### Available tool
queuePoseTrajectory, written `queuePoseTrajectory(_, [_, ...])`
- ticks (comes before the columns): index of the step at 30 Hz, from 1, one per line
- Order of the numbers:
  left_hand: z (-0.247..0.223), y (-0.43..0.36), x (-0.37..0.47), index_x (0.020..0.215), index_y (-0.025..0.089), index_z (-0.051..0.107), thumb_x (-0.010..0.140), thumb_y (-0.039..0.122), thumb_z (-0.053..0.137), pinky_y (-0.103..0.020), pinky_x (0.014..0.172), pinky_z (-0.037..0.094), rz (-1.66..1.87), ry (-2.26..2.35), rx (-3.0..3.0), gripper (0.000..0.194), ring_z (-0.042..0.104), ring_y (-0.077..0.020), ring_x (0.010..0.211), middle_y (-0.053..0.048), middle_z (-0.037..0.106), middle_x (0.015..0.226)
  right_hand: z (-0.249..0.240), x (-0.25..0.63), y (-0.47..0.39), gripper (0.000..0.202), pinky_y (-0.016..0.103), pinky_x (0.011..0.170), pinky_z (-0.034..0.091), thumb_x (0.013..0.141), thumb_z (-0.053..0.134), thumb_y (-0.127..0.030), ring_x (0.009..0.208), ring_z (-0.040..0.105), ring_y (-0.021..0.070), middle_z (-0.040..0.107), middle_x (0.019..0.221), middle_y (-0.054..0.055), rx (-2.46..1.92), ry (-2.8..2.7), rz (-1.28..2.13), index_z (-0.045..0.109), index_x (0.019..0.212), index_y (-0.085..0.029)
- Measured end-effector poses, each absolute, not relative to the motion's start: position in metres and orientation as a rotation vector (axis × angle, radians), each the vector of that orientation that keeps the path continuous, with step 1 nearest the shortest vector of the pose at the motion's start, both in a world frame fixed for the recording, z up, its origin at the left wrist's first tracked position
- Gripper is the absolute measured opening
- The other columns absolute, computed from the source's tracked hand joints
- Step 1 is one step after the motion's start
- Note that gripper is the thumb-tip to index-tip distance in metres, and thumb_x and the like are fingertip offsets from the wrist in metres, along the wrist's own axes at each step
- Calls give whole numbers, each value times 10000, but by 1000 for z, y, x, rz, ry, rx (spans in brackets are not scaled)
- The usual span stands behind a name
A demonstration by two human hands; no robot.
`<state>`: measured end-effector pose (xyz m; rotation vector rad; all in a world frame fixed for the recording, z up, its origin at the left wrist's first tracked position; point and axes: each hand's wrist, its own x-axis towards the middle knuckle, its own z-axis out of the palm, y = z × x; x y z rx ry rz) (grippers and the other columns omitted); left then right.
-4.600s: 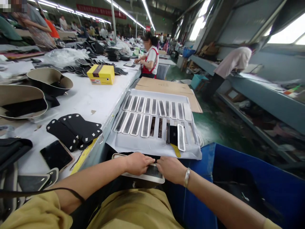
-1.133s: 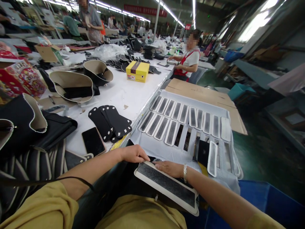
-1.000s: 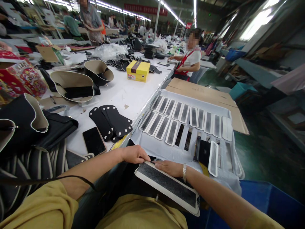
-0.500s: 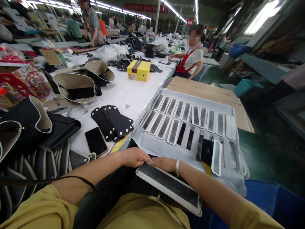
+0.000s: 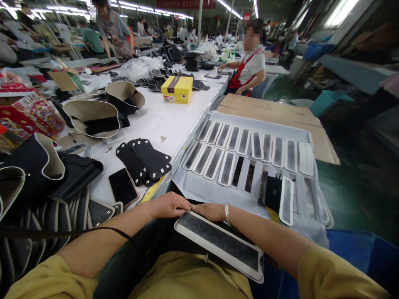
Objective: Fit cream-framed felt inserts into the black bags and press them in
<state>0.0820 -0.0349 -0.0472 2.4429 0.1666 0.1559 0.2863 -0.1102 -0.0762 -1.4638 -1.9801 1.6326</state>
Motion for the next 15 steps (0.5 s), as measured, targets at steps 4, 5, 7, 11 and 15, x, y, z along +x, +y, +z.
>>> queuePoseTrajectory(4, [-47,-37,83,995,168,681,842,167,505,-221,894,466,85,152,2508,233,631,-161,990,-58,674,1084,-72,286,-109,724,372,996,378,824,238,-708,1076,550,239,615,1168,72,-1406,-2067,1665,605,1164,-185])
queuePoseTrajectory(5, [-47,-38,83,1004,174,678,847,176,504,-233,898,468,66,158,2532,234,629,-167,998,-59,669,1095,-71,287,-110,707,372,1002,369,835,243,-694,1086,541,238,606,1181,73,-1390,-2078,1656,590,1182,-185])
queuePoseTrajectory(7, [-49,-40,83,1020,186,671,853,194,505,-255,908,469,43,176,2583,235,623,-176,1015,-61,660,1113,-68,290,-115,678,365,1012,354,856,242,-664,1106,527,230,589,1205,72,-1356,-2097,1642,547,1231,-188])
queuePoseTrajectory(11, [-52,-41,82,1046,192,659,858,217,510,-272,914,470,42,214,2625,241,620,-179,1024,-63,652,1128,-63,308,-134,723,368,1063,290,869,210,-649,1216,440,230,474,1336,99,-1341,-2118,1664,373,1373,-156])
queuePoseTrajectory(15, [-50,-43,81,1054,198,659,871,241,499,-272,916,467,48,223,2621,247,618,-173,1026,-55,657,1121,-58,335,-160,718,358,1125,154,880,218,-631,1332,263,211,285,1458,63,-1373,-2017,1766,257,1422,-162])
